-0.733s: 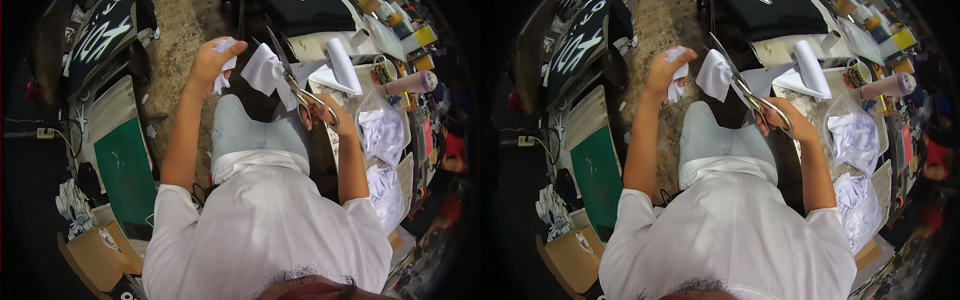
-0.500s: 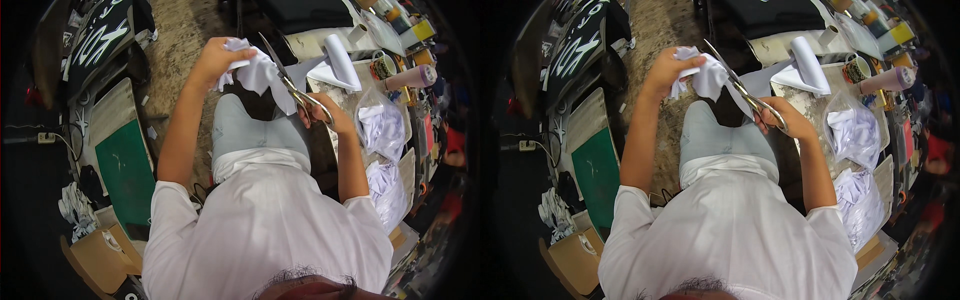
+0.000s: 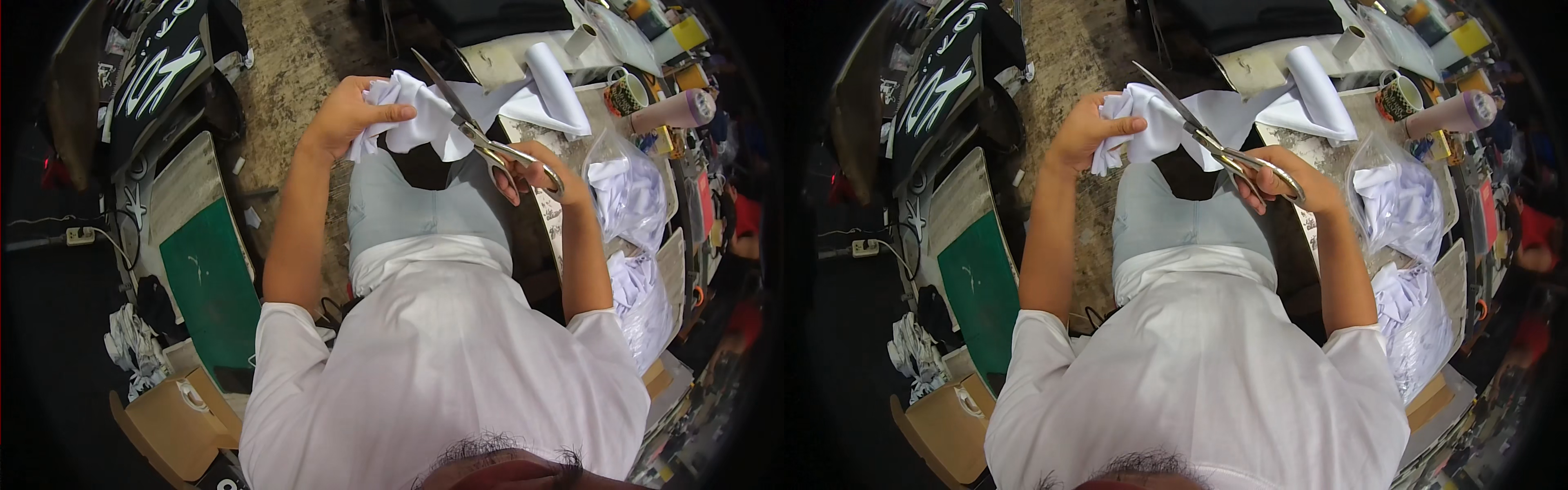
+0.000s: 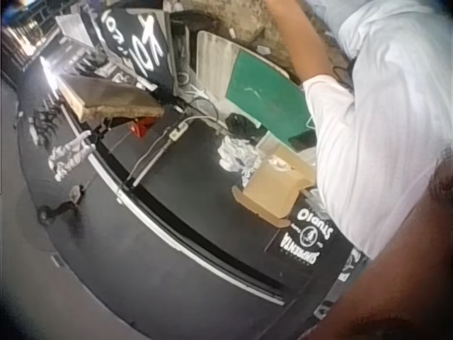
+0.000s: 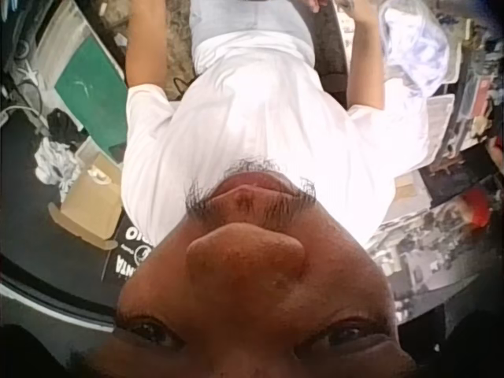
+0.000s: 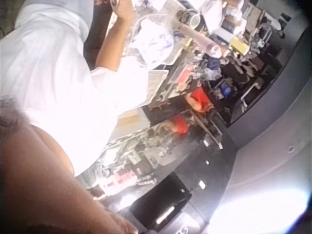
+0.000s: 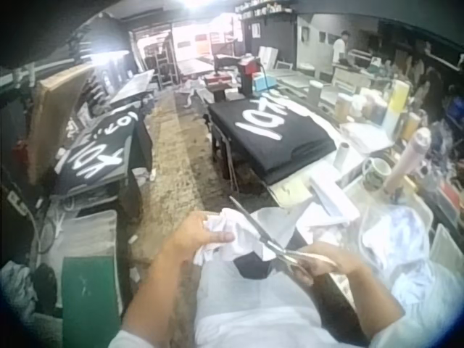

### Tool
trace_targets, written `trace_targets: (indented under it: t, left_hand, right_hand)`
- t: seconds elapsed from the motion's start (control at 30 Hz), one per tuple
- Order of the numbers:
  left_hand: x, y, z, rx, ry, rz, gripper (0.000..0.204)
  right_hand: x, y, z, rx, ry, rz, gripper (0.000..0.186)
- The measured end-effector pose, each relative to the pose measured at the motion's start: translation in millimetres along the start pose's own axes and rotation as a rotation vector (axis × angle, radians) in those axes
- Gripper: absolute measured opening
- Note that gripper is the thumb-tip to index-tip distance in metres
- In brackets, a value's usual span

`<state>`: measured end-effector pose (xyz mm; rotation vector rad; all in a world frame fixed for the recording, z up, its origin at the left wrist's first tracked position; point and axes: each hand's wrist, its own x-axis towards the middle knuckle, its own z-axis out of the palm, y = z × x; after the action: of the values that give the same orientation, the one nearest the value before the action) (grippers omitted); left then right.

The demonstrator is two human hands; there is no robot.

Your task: Cutting a long strip of white fabric using large scissors at a production workstation.

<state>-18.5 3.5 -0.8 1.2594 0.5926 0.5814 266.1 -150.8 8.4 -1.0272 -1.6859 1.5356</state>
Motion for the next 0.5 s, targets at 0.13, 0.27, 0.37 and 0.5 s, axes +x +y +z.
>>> trace_targets:
  t: [0.13,0.27,0.37,0.5]
  left_hand:
    - [6.1,-1.4,-1.7,0.053,-0.074,0.003,0.028]
    - [6.6,-9.1,-6.3,0.056,-0.119,0.0,0.035]
    - [6.3,-8.0,4.7,-0.019,-0.061,0.069,0.045]
    - [6.3,0.2,16.4,-0.053,-0.057,0.18,0.053]
  right_hand:
    - [-4.2,5.7,-7.6,0.036,-0.044,0.003,0.088]
    - [-4.6,5.0,-13.0,0.035,-0.115,0.023,0.093]
    - [-7.4,-2.3,-17.8,0.048,-0.086,0.045,0.094]
    - [-8.5,-11.5,-25.6,0.02,-0.088,0.067,0.095]
